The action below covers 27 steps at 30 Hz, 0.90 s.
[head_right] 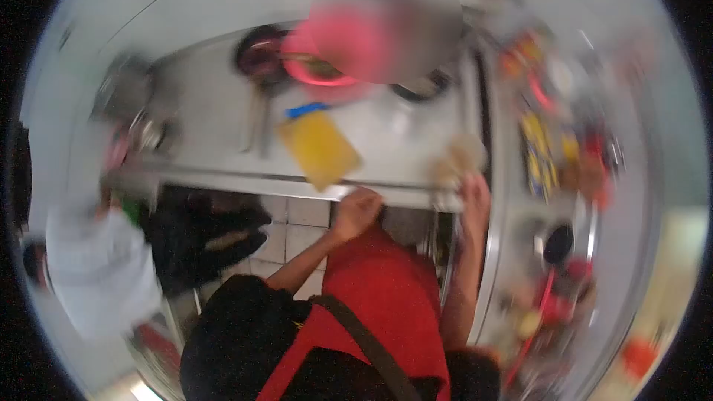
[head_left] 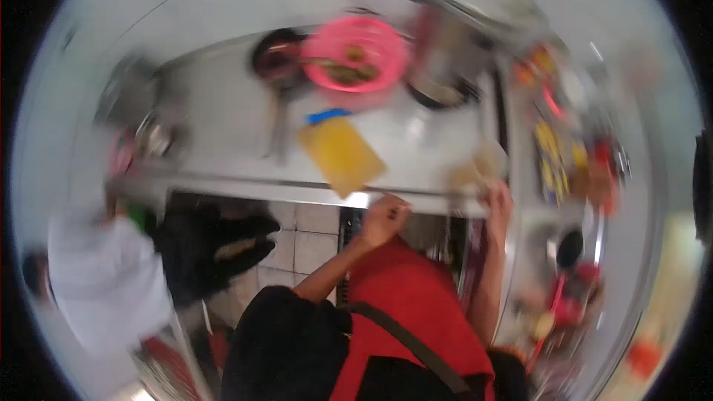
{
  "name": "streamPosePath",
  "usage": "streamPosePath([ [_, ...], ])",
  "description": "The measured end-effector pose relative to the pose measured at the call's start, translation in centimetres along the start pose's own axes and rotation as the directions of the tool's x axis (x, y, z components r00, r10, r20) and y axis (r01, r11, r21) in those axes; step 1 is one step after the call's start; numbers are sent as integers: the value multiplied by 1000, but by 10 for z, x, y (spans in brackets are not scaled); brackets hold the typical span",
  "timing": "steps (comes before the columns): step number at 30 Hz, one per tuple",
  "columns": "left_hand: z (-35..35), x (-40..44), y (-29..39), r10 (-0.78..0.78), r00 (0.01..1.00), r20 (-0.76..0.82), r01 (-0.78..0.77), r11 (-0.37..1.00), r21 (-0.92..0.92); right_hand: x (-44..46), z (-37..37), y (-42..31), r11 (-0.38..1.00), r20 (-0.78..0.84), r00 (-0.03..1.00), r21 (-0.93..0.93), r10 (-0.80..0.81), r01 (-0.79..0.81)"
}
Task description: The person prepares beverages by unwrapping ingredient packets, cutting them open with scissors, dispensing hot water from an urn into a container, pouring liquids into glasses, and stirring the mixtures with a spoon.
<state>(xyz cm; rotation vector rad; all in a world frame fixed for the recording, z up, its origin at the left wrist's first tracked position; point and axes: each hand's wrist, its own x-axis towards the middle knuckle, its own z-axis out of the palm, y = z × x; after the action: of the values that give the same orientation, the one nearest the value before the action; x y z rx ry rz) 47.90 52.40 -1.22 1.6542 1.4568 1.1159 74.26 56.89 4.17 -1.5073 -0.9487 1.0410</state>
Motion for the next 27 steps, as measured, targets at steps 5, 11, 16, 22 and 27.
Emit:
streamPosePath([
  [5,27,-38,11,-61,974,217,62,998,3,-52,-50,-32,987,-4,987,-12,-163,163],
  [11,71,-72,16,68,803,592,-147,985,86,-154,-116,-83,851,-300,805,-304,-512,428],
  [16,91,-96,2,-27,612,790,-198,962,186,-262,-176,-121,888,-541,747,-436,-387,145],
  [22,123,-100,-13,-18,482,876,-211,968,136,-335,-238,-103,817,-694,606,-564,-388,-122],
  [27,131,-96,-23,-76,482,873,-132,979,158,-379,-265,-78,897,-873,439,-351,-211,-268],
])
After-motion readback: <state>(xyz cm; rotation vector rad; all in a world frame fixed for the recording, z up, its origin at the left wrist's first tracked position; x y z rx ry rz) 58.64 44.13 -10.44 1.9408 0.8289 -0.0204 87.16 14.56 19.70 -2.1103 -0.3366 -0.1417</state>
